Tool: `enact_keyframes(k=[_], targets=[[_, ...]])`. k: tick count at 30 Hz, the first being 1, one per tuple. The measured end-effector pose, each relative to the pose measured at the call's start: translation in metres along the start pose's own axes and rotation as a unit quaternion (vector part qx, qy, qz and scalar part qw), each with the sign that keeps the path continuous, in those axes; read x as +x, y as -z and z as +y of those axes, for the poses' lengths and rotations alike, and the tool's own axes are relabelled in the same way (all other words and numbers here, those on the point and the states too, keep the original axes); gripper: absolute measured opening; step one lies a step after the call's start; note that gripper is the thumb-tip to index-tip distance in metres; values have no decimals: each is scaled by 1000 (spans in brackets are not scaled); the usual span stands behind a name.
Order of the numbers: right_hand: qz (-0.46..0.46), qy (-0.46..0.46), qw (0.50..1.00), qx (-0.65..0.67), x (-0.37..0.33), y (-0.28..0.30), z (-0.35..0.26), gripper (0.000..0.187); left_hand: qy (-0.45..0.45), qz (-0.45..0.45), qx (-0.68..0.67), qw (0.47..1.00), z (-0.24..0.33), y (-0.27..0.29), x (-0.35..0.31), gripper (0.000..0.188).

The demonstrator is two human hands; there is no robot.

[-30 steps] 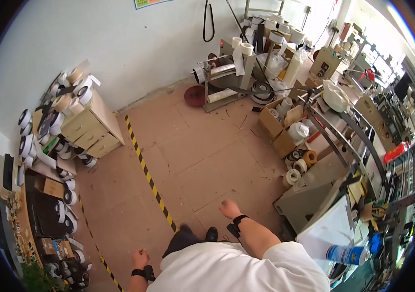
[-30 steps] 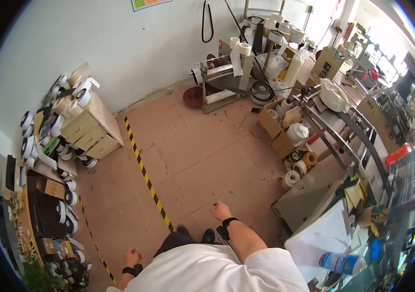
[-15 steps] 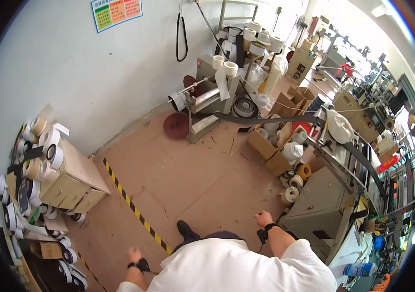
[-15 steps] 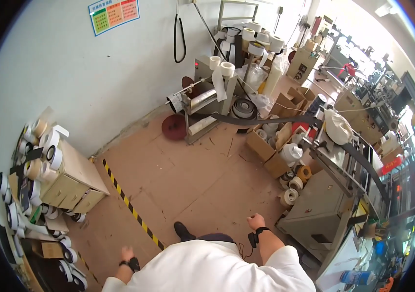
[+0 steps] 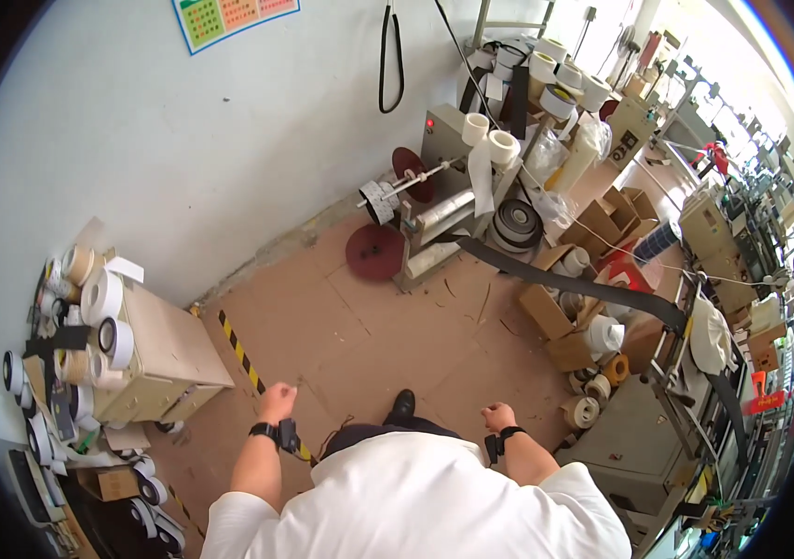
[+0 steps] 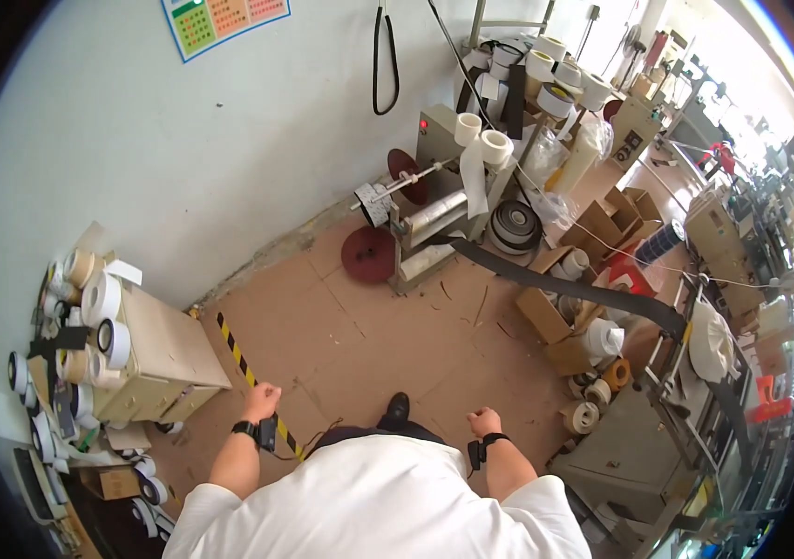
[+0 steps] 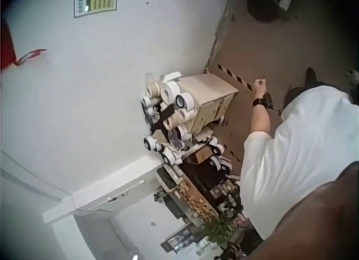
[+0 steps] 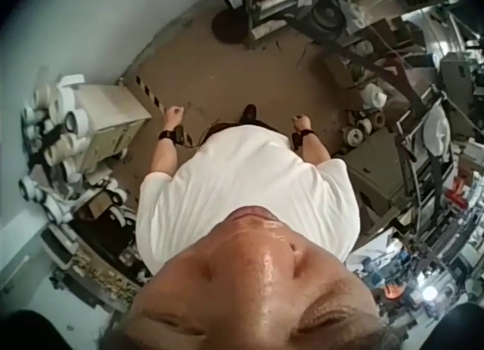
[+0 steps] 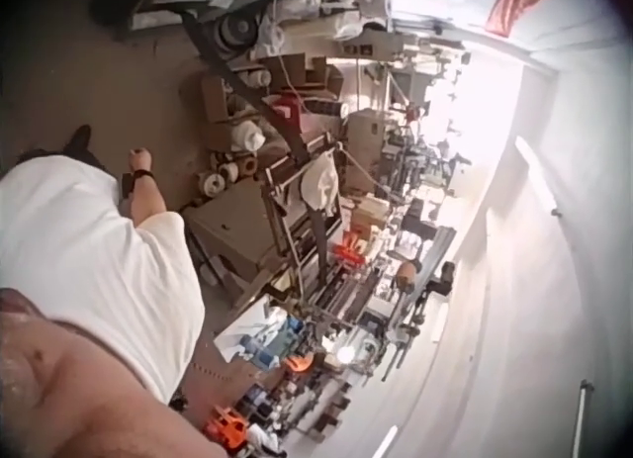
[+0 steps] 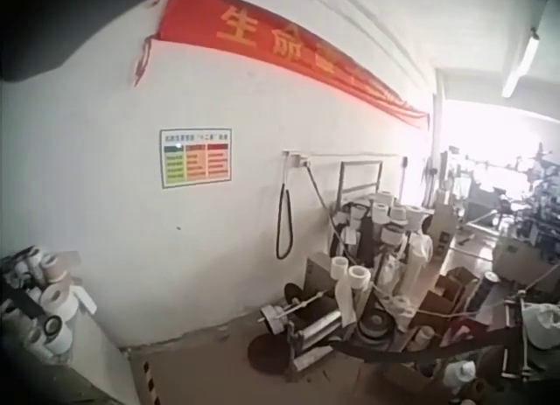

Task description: The person sprays a machine with a canister, cuts a strip of material with shears, and removes a metal plate from the machine. They then feed the strip of material into the machine rollers and press a button on the control panel.

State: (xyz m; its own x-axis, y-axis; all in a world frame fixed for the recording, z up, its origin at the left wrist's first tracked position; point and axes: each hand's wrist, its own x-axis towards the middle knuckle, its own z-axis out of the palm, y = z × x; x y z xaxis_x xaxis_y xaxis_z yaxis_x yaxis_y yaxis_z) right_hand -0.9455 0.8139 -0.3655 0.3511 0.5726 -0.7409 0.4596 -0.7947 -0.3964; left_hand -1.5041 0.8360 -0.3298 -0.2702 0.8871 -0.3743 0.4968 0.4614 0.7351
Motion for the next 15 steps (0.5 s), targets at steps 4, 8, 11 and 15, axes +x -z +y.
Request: enact_keyframes(k=[4, 8, 11, 15], targets=[[27, 123, 989, -81, 55, -3, -63, 34, 190, -18, -32, 981, -14, 35, -1, 26], [20, 177, 982, -58, 64, -10, -162, 34, 204, -13, 159, 966, -85, 57, 4, 37], [15, 150, 985, -78, 87, -17, -194, 35, 269, -73, 84, 957, -73, 76, 42, 38], [6, 91, 988, -123, 92, -19, -236, 35, 183, -89, 168, 965, -47, 110, 114, 33]])
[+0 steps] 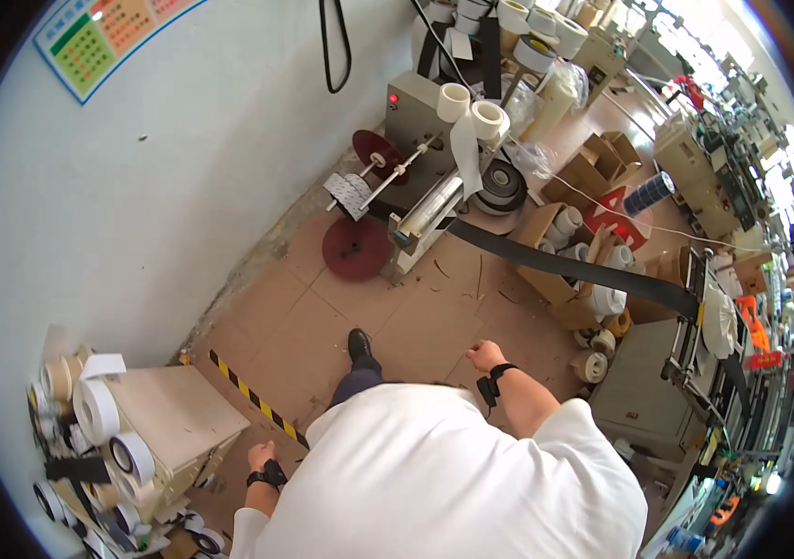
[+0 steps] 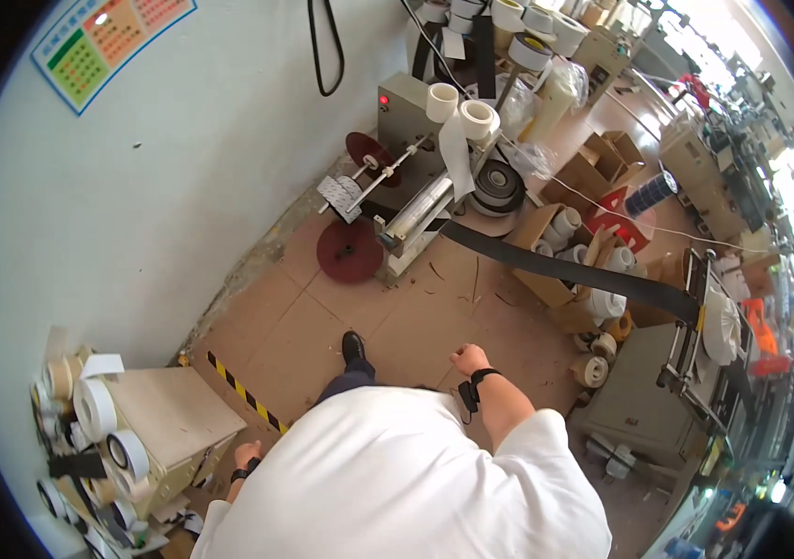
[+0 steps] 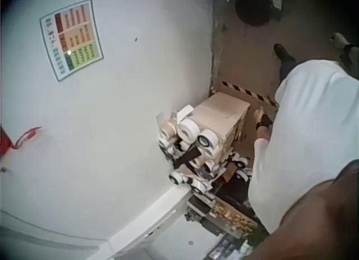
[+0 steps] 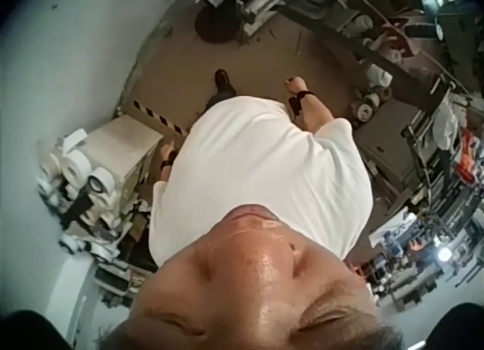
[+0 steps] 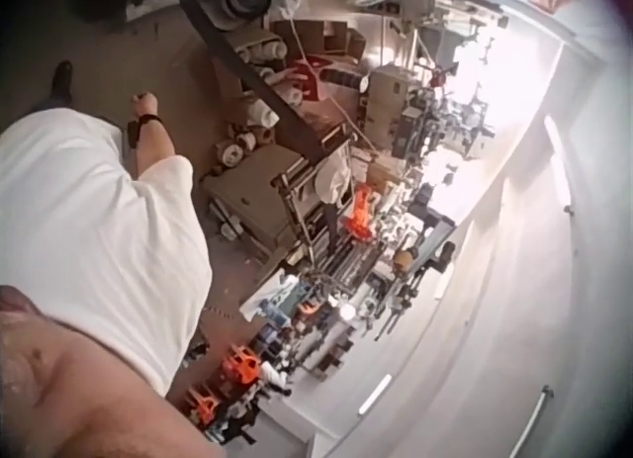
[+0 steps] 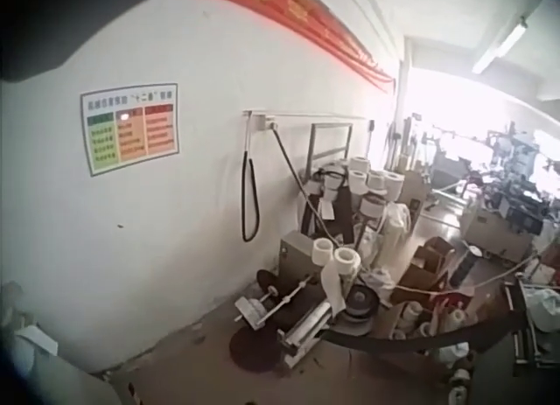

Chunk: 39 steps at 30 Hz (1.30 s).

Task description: The person sprays a machine with a canister, cuts a strip of material with shears, and removes a metal plate from the machine. They then feed the strip of material into the machine rollers and press a button on the control panel.

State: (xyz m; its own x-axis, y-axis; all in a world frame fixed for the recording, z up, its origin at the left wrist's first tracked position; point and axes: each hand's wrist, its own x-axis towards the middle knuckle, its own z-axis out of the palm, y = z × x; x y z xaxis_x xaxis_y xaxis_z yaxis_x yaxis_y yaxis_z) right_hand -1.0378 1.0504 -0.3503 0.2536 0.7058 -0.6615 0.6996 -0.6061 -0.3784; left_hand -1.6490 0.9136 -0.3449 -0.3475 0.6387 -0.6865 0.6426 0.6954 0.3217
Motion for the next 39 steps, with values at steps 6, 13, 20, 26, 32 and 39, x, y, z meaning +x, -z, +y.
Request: enact_keyframes(k=[6, 13, 20, 26, 32, 39], targets=[[50, -34, 998, -15, 10, 15, -35, 35, 36, 17, -242, 969, 84, 70, 99, 22], [7, -49, 999, -11, 1, 11, -62, 35, -44, 12, -158, 986, 186, 117, 156, 25], [22, -49, 998, -44, 6, 39, -90, 36, -39, -26, -161, 986, 198, 82, 152, 25], [69, -26, 997, 29, 4, 33, -100, 33, -13, -97, -122, 988, 181, 58, 180, 23], [38, -103, 994, 21, -42, 15, -52, 37, -137, -129, -153, 970, 235, 38, 204, 27], [148, -159, 964, 152, -74, -4, -26, 34, -222, -199, 99, 949, 179, -6, 269, 38]])
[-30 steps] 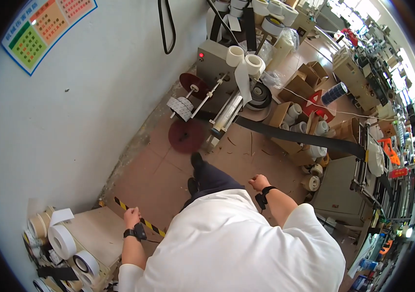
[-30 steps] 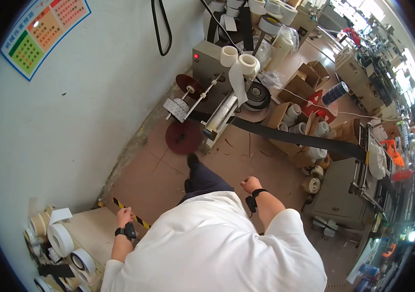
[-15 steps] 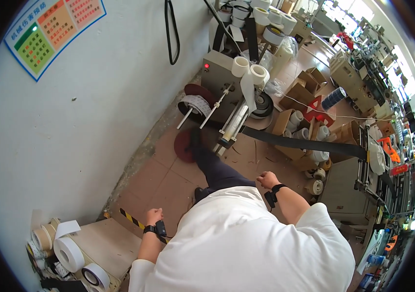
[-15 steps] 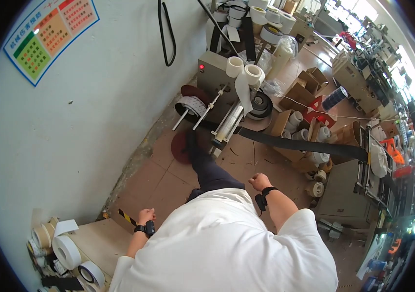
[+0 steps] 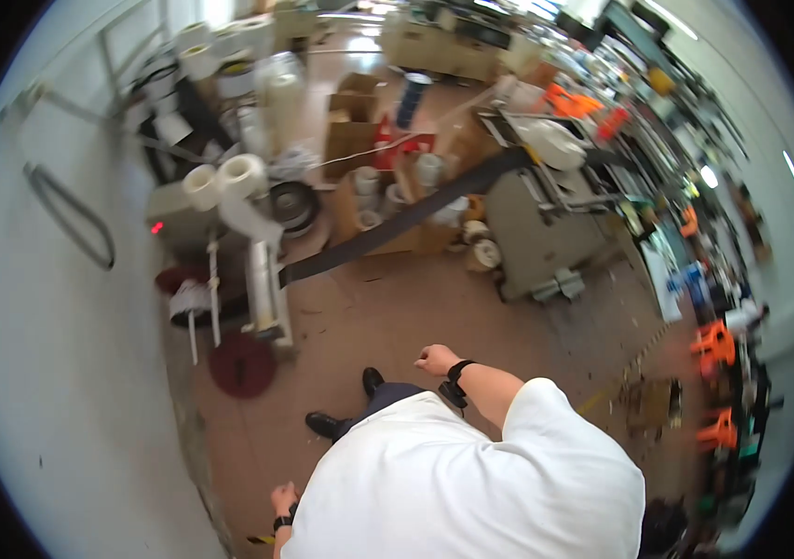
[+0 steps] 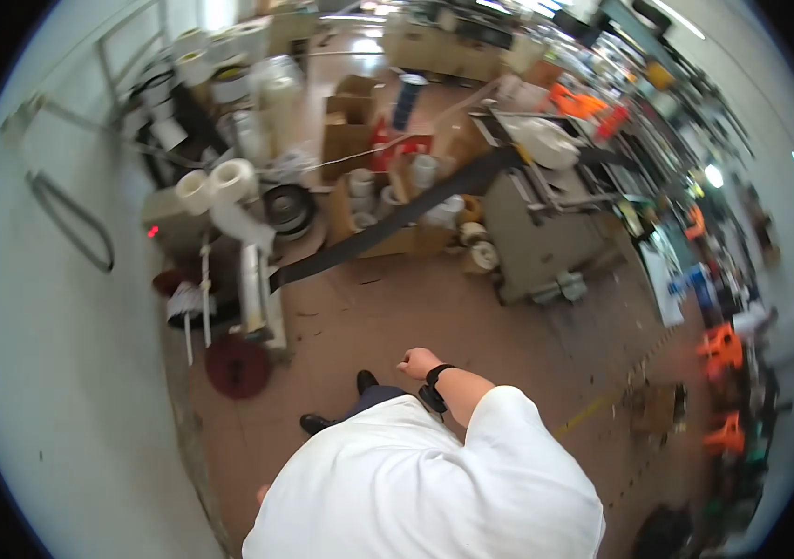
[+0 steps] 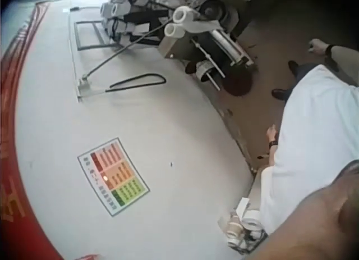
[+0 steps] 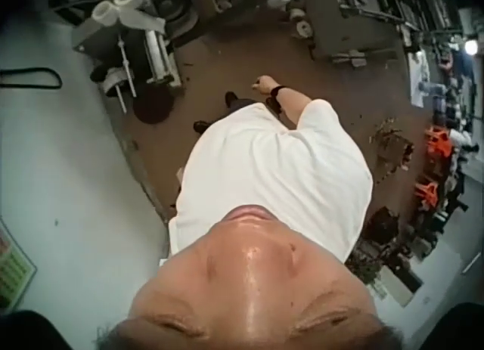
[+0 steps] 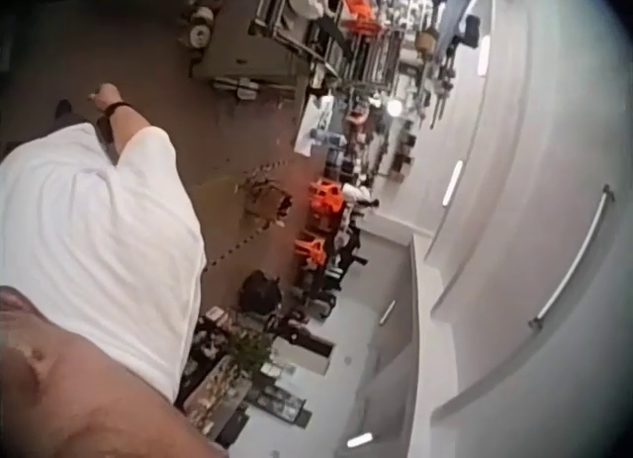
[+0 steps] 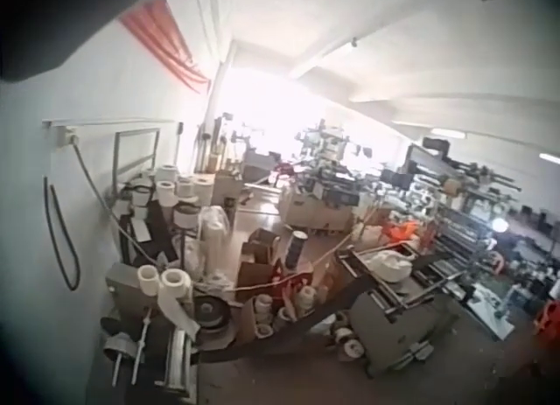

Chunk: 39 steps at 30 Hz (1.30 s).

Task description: The person sprays a machine with a canister, cuts a strip of material with shears, and removes a metal plate from the machine. They then feed the strip of material into the machine rollers and press a button on the control panel.

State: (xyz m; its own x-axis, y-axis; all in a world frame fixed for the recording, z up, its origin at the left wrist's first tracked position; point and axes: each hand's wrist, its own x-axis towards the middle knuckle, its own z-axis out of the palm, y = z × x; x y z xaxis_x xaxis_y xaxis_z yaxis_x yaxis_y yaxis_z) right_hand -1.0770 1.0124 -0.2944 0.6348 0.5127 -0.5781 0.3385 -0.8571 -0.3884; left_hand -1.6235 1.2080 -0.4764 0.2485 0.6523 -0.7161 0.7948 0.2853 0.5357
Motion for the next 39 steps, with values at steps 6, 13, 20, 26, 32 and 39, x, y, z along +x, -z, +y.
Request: enact_keyframes(k=[6, 13, 20, 26, 32, 39], targets=[[100, -126, 983, 87, -80, 9, 128, 35, -1, -73, 302, 950, 31, -13, 102, 35], [69, -274, 955, 93, -171, -52, 281, 44, -213, 10, 200, 956, 247, -28, 155, 28], [54, -337, 909, 240, -205, -60, 363, 43, -322, -68, 162, 930, 423, -194, 101, 30], [212, -295, 864, 348, -202, -29, 413, 34, -303, -190, 274, 893, 446, -289, 31, 32], [197, -368, 756, 505, -219, -26, 419, 28, -218, -182, 354, 891, 465, -297, 57, 30], [149, -481, 707, 498, -244, -58, 445, 29, -309, -189, 359, 860, 513, -368, 111, 21]])
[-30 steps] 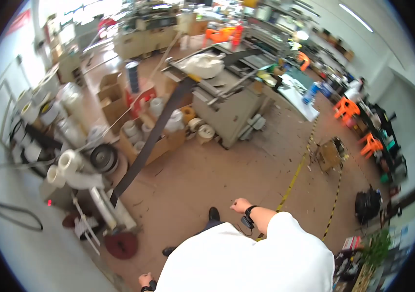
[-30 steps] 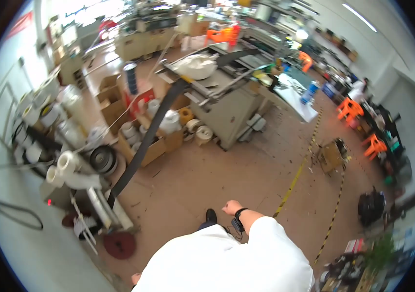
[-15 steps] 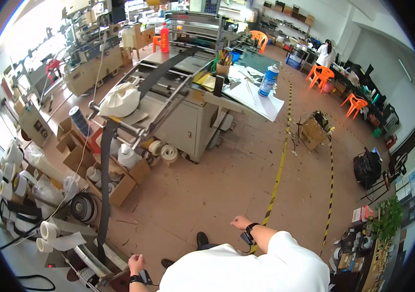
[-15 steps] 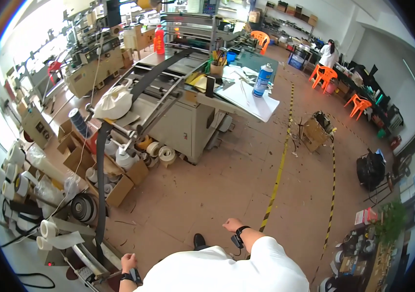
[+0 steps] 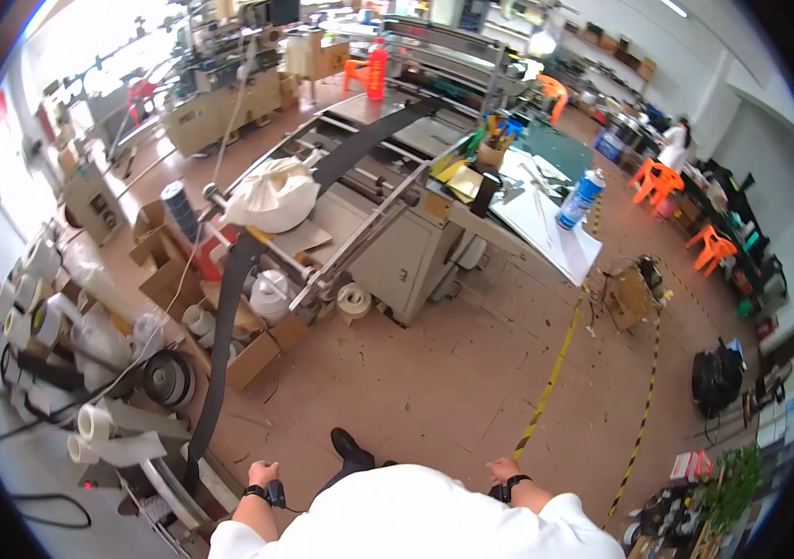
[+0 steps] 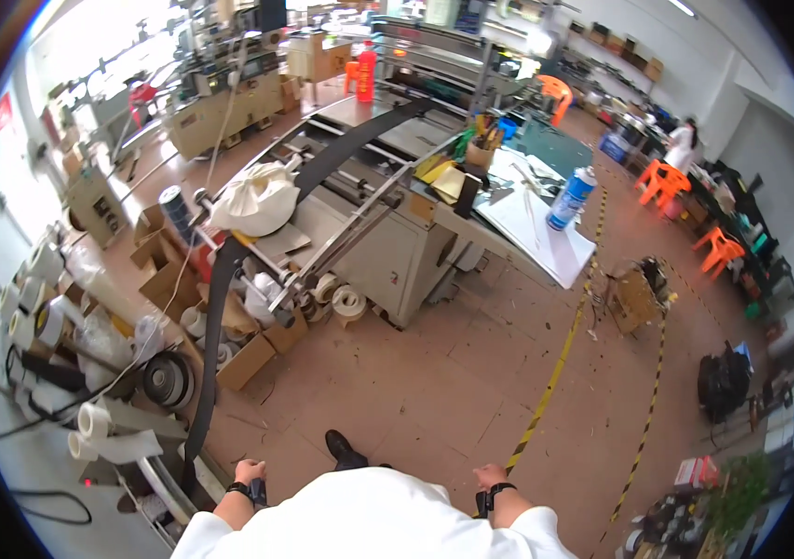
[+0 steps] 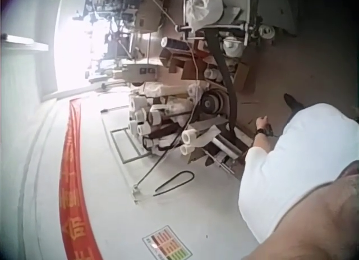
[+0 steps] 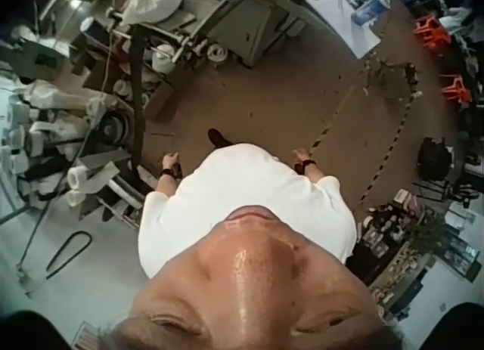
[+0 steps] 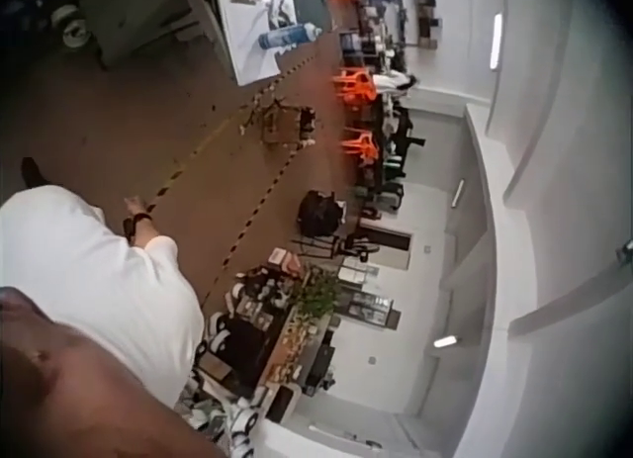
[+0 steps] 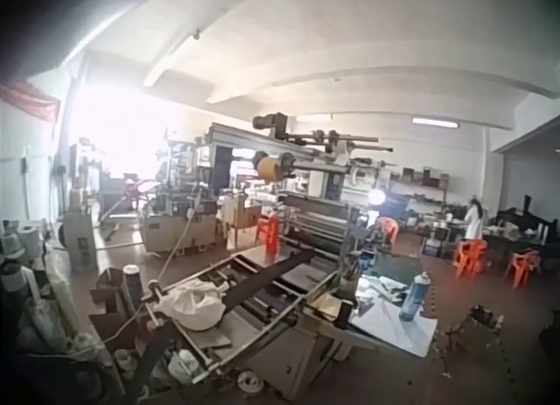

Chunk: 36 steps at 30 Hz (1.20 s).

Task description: The person sprays a machine with a canister, cuts a strip of material with shears, and removes a metal plate from the machine. They then feed the strip of material into the machine rollers and press a button on the control panel.

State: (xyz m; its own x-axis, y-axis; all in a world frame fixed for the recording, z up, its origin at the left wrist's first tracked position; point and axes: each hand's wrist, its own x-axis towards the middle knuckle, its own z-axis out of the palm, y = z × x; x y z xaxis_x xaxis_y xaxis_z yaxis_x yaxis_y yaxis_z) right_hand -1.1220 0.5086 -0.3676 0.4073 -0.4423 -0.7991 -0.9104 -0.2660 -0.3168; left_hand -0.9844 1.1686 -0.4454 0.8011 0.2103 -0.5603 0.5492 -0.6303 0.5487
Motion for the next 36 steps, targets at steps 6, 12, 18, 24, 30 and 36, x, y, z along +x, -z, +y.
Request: enact_keyframes(k=[6, 12, 18, 24, 30, 36], targets=[[102, 122, 981, -107, 5, 23, -87, 40, 38, -77, -159, 984, 118, -3, 46, 26], [162, 334, 928, -28, -59, 62, -246, 27, 8, -97, -188, 977, 134, 2, 74, 23], [345, 535, 771, 7, -123, 144, -374, 16, 104, -71, -203, 971, 86, 6, 60, 17], [541, 507, 667, 80, -93, 291, -452, 32, 22, -17, -28, 999, 53, 23, 38, 37], [530, 408, 683, 293, -11, 407, -469, 75, 93, -15, -192, 977, 172, 0, -18, 19], [490, 498, 634, 332, 67, 447, -510, 71, 109, 53, -208, 971, 156, -26, -2, 21]])
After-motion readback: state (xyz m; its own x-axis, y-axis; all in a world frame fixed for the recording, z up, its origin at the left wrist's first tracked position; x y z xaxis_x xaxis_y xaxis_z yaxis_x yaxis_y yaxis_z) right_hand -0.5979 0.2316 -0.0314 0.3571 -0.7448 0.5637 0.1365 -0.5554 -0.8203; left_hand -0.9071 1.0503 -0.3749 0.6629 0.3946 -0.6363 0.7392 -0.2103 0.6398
